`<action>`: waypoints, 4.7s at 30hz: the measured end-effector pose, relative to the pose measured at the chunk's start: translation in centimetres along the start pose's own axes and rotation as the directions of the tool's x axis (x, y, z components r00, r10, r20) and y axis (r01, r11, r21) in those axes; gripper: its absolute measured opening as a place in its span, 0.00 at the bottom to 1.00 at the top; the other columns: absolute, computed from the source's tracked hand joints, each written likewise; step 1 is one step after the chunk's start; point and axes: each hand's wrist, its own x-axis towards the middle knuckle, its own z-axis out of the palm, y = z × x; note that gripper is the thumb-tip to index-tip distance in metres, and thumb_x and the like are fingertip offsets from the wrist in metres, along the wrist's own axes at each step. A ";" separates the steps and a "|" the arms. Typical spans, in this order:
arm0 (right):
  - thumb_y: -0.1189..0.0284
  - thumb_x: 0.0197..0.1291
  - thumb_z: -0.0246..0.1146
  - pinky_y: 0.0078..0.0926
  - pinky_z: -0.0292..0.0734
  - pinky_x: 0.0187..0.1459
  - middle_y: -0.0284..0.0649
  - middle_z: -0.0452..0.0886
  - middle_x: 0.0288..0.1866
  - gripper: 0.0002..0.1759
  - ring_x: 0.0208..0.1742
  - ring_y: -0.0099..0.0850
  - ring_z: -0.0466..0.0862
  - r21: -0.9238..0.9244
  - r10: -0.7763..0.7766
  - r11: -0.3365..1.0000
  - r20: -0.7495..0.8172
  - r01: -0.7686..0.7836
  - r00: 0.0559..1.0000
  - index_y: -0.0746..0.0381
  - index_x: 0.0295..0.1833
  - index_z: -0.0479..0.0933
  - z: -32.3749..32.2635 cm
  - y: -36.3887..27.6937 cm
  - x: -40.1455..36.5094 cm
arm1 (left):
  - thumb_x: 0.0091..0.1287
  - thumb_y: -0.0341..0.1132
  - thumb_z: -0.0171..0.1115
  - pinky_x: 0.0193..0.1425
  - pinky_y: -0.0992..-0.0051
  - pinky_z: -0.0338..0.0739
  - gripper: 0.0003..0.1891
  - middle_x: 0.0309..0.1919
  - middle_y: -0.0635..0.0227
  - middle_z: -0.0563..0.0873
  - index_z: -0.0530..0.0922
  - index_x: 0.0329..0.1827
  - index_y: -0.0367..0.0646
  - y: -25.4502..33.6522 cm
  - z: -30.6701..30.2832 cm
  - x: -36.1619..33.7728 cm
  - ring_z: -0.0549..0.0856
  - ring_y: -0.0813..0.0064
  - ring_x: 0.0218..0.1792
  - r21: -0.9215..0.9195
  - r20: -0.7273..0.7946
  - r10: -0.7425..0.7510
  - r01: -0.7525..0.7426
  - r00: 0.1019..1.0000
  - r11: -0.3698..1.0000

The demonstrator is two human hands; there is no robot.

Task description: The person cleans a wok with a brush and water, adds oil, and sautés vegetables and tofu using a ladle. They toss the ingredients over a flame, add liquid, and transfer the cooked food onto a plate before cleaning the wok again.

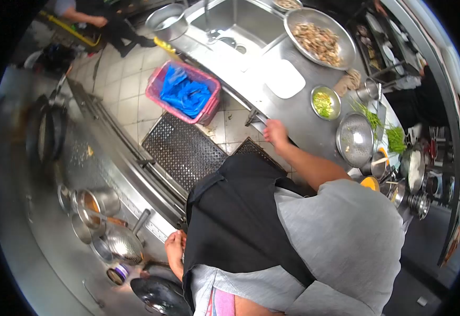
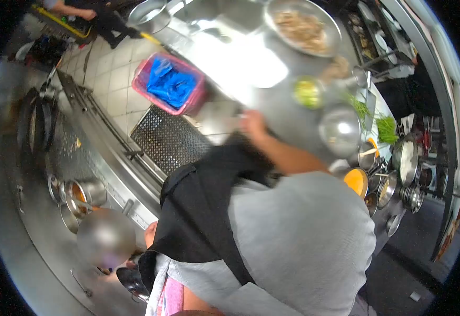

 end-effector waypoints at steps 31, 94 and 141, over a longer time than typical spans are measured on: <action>0.75 0.58 0.55 0.20 0.66 0.13 0.38 0.78 0.25 0.08 0.14 0.22 0.72 -0.369 -0.159 0.831 0.559 0.416 0.814 0.66 0.42 0.75 8.7 -7.8 -3.4 | 0.62 0.29 0.55 0.14 0.72 0.67 0.19 0.19 0.70 0.74 0.69 0.57 0.38 -1.0 -14.5 16.1 0.71 0.79 0.13 -0.529 -0.836 -0.352 -0.449 0.421 0.720; 0.76 0.60 0.56 0.26 0.72 0.16 0.41 0.77 0.21 0.02 0.15 0.27 0.77 -0.336 -0.412 0.842 0.107 0.423 0.905 0.63 0.35 0.69 5.2 -0.1 -1.9 | 0.64 0.29 0.54 0.15 0.72 0.65 0.12 0.18 0.71 0.71 0.71 0.49 0.54 -15.3 0.6 -17.1 0.69 0.74 0.12 -0.645 -0.708 -0.626 -0.660 0.327 0.384; 0.63 0.71 0.55 0.21 0.71 0.22 0.35 0.80 0.27 0.13 0.20 0.22 0.77 -0.082 -0.011 0.447 0.995 0.891 0.097 0.62 0.46 0.74 23.8 15.1 -3.3 | 0.66 0.31 0.58 0.16 0.73 0.72 0.18 0.18 0.67 0.77 0.73 0.57 0.34 -26.4 4.5 -26.0 0.76 0.76 0.13 -0.723 -0.686 -0.725 -0.061 -0.057 0.688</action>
